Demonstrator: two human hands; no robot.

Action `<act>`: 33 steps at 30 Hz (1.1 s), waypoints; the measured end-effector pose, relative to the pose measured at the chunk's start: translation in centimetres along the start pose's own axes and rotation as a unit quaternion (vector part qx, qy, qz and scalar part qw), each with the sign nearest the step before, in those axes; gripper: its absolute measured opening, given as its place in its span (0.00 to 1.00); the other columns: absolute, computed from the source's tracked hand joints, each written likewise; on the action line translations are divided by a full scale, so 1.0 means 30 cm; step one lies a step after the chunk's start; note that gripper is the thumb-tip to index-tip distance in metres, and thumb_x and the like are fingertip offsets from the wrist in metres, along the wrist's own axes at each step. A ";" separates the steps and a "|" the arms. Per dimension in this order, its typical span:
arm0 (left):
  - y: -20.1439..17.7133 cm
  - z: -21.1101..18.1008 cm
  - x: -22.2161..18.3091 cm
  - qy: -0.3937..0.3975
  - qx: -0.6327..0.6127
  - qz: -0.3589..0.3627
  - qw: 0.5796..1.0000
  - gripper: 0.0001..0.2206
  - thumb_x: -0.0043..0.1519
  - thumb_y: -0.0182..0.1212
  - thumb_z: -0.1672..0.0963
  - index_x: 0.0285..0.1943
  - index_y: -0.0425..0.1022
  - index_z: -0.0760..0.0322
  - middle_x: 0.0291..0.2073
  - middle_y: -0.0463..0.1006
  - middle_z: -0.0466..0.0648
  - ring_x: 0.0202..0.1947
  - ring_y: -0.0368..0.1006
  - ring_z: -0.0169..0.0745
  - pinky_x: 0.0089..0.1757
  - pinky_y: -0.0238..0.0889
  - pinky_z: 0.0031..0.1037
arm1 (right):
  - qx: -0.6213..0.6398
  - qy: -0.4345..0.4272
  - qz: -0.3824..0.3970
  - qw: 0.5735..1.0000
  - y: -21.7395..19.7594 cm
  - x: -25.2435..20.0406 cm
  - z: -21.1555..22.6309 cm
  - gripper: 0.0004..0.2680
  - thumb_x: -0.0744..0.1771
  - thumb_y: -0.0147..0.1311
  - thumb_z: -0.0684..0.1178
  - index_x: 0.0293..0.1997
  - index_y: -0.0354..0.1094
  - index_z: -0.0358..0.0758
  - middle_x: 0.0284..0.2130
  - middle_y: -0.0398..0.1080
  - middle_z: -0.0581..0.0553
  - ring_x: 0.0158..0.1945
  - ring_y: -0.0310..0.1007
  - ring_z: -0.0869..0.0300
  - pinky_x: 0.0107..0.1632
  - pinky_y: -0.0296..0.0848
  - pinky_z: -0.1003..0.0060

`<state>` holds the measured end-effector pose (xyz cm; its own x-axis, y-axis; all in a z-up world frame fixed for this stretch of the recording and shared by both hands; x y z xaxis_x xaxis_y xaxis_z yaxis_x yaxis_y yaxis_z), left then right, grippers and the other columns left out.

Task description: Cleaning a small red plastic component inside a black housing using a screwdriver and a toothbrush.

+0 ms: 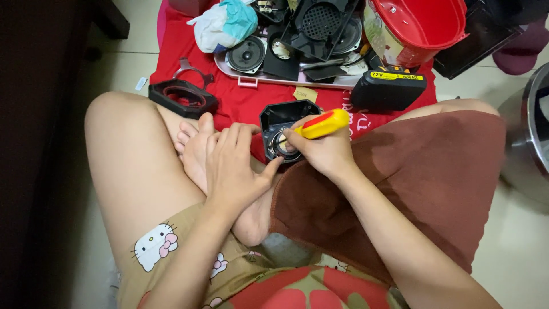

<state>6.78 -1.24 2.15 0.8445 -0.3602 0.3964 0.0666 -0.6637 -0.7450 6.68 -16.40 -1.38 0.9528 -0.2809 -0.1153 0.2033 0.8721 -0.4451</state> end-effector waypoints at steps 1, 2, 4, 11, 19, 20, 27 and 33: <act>0.000 0.000 0.000 0.000 0.000 0.000 1.000 0.24 0.38 0.69 0.53 0.42 0.64 0.61 0.34 0.67 0.44 0.37 0.66 0.43 0.46 0.51 0.32 | -0.001 0.000 0.000 1.000 0.005 0.005 -0.006 0.04 0.56 0.58 0.44 0.27 0.70 0.37 0.20 0.70 0.41 0.28 0.72 0.55 0.36 0.70 0.66; -0.002 -0.001 0.000 0.001 -0.002 -0.003 1.000 0.25 0.37 0.69 0.53 0.42 0.64 0.60 0.34 0.67 0.44 0.37 0.66 0.43 0.46 0.51 0.32 | -0.005 0.015 -0.004 1.000 0.006 0.009 -0.022 0.05 0.56 0.59 0.45 0.28 0.70 0.39 0.21 0.70 0.42 0.29 0.72 0.56 0.37 0.70 0.68; -0.003 -0.002 -0.002 0.002 -0.002 -0.004 1.000 0.25 0.37 0.70 0.53 0.41 0.64 0.60 0.34 0.67 0.44 0.37 0.66 0.43 0.46 0.51 0.32 | -0.010 0.032 -0.007 0.999 0.017 0.013 -0.044 0.05 0.56 0.59 0.45 0.28 0.70 0.40 0.22 0.70 0.43 0.29 0.72 0.57 0.37 0.70 0.69; -0.004 -0.001 -0.003 0.005 -0.002 -0.005 1.000 0.24 0.38 0.70 0.53 0.41 0.65 0.61 0.33 0.66 0.44 0.36 0.66 0.43 0.45 0.51 0.32 | 0.061 0.071 -0.052 0.994 0.006 -0.005 -0.052 0.07 0.56 0.59 0.45 0.31 0.66 0.37 0.26 0.68 0.40 0.33 0.70 0.56 0.43 0.67 0.65; -0.011 0.002 0.000 -0.008 0.002 -0.007 1.000 0.24 0.37 0.70 0.52 0.40 0.65 0.60 0.32 0.66 0.45 0.36 0.66 0.45 0.45 0.50 0.35 | 0.121 0.014 -0.058 0.991 -0.036 0.004 -0.054 0.02 0.59 0.55 0.44 0.26 0.66 0.40 0.21 0.69 0.44 0.24 0.73 0.61 0.41 0.71 0.69; -0.007 -0.003 0.001 0.004 0.009 -0.007 1.000 0.23 0.39 0.69 0.52 0.40 0.65 0.60 0.33 0.66 0.44 0.37 0.65 0.44 0.44 0.50 0.34 | 0.154 -0.004 -0.101 0.983 -0.064 -0.001 -0.045 0.02 0.58 0.54 0.41 0.24 0.65 0.37 0.19 0.68 0.43 0.21 0.72 0.61 0.35 0.72 0.70; 0.207 -0.075 0.109 0.154 0.145 0.176 0.961 0.07 0.45 0.61 0.59 0.30 0.72 0.63 0.26 0.69 0.47 0.32 0.67 0.46 0.36 0.59 0.32 | 0.179 -0.028 -0.225 0.957 -0.182 -0.007 -0.078 0.03 0.58 0.54 0.38 0.24 0.63 0.34 0.18 0.65 0.43 0.16 0.69 0.63 0.24 0.73 0.71; 0.435 -0.047 0.143 0.188 0.303 0.338 0.871 0.04 0.43 0.59 0.56 0.22 0.76 0.58 0.22 0.76 0.49 0.30 0.71 0.48 0.34 0.58 0.33 | 0.214 -0.051 -0.215 0.951 -0.203 0.000 -0.088 0.01 0.57 0.50 0.36 0.23 0.63 0.30 0.17 0.64 0.41 0.18 0.70 0.61 0.22 0.72 0.71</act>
<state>10.52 -12.39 -5.11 0.5726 -0.7997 -0.1807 -0.0141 0.2108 -0.9774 4.86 -22.76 -1.03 0.7728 -0.6279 0.0923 0.6323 0.7743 -0.0265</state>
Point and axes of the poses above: each hand's wrist, its own x-axis towards the middle knuckle, its own y-axis out of the palm, z = x × y, the point moved 9 cm from there along x, towards the middle knuckle
